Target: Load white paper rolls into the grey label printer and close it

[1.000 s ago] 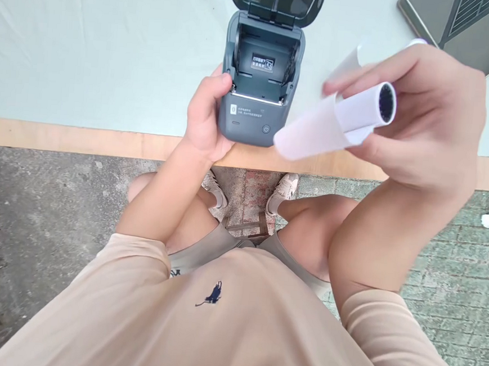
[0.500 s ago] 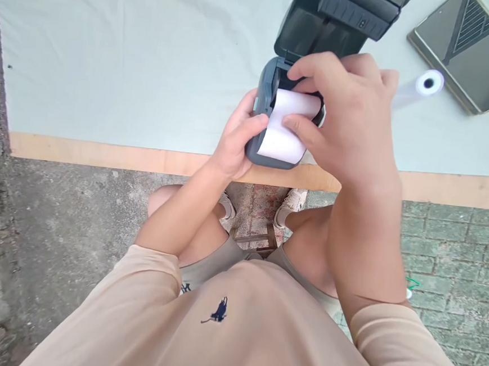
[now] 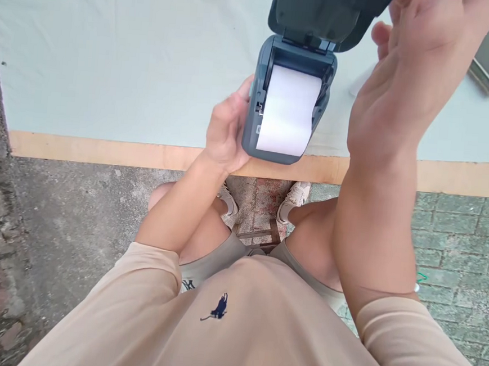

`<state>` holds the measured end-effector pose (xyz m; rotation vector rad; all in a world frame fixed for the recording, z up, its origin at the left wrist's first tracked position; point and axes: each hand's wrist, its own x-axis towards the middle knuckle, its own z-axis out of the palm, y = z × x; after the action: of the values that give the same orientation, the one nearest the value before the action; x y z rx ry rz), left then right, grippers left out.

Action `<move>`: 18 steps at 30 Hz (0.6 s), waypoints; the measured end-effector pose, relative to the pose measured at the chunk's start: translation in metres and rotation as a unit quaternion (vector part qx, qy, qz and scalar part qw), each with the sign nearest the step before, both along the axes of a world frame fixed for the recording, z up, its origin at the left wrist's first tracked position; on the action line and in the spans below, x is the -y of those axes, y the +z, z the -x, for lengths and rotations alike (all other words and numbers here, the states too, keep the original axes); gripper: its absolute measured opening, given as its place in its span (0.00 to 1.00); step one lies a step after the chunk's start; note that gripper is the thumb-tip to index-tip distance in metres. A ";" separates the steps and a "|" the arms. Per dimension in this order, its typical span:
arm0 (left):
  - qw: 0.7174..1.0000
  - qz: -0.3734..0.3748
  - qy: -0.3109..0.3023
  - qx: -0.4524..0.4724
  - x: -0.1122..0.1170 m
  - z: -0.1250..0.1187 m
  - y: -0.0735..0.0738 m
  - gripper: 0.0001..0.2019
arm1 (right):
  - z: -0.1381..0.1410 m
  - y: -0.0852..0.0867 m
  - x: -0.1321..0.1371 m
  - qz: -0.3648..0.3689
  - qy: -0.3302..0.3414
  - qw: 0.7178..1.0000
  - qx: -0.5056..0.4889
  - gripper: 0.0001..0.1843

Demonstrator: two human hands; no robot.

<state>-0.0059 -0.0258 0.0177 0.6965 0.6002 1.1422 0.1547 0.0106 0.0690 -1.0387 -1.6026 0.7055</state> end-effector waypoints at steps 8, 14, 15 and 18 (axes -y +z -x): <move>0.987 0.100 0.088 -0.087 -0.001 0.000 -0.003 0.21 | 0.009 -0.003 0.016 0.064 0.012 0.998 0.027 0.20; 0.992 0.069 0.076 -0.071 0.002 -0.001 0.000 0.14 | 0.008 -0.014 0.014 0.191 0.129 0.973 0.021 0.26; 0.993 0.065 0.071 -0.066 0.002 -0.001 0.000 0.14 | 0.007 -0.016 0.014 0.199 0.142 0.969 0.019 0.27; 0.991 0.079 0.075 -0.074 0.002 0.000 -0.003 0.14 | 0.005 -0.022 0.014 0.211 0.160 0.964 0.008 0.29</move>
<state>-0.0063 -0.0278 0.0146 0.6096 0.8717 1.1744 0.1492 -0.0033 0.0474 -1.0940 -1.6938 1.3021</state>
